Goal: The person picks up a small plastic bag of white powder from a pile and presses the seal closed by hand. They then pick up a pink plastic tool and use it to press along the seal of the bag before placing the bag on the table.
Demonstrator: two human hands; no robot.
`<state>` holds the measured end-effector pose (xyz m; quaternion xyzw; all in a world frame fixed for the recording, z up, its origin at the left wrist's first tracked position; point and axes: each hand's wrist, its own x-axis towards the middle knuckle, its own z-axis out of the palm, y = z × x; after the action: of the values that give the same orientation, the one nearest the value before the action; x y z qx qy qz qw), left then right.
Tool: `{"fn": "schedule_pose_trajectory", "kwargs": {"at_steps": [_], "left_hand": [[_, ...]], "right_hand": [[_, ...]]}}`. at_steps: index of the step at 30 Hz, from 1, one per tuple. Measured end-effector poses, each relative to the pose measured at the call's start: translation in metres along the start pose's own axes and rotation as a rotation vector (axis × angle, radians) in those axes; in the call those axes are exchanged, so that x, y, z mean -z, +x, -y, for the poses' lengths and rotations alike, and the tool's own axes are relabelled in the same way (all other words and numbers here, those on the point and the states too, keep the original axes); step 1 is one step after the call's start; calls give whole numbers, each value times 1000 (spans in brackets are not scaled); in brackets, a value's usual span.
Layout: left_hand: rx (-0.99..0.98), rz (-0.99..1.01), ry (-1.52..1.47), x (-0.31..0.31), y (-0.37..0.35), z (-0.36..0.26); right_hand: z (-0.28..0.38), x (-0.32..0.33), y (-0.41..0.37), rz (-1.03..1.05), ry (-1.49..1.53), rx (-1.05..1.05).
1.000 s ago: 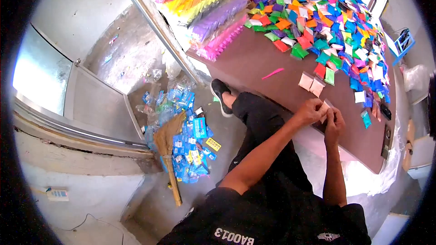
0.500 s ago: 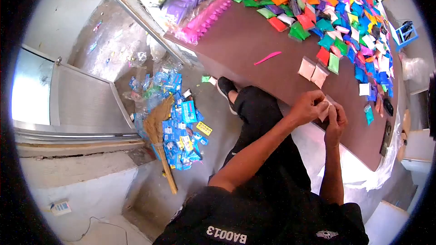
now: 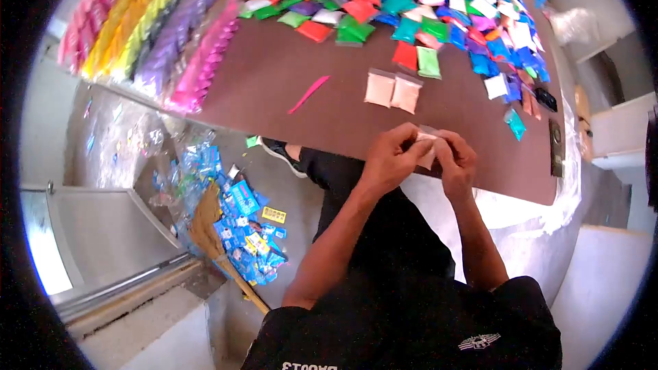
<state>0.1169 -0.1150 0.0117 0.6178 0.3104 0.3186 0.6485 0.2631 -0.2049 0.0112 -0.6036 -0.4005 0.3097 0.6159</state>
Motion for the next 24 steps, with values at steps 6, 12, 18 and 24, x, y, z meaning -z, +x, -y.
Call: {"fn": "schedule_pose_trajectory", "kwargs": {"at_steps": [6, 12, 18, 24], "left_hand": [[69, 18, 89, 3, -2, -26], [35, -1, 99, 3, -1, -15], [44, -5, 101, 0, -4, -12], [66, -70, 66, -3, -1, -16]], "right_hand": [[3, 1, 3, -34, -120, 78], [10, 6, 10, 31, -192, 13], [6, 9, 7, 62, -92, -44], [4, 7, 8, 7, -114, 38]]}}
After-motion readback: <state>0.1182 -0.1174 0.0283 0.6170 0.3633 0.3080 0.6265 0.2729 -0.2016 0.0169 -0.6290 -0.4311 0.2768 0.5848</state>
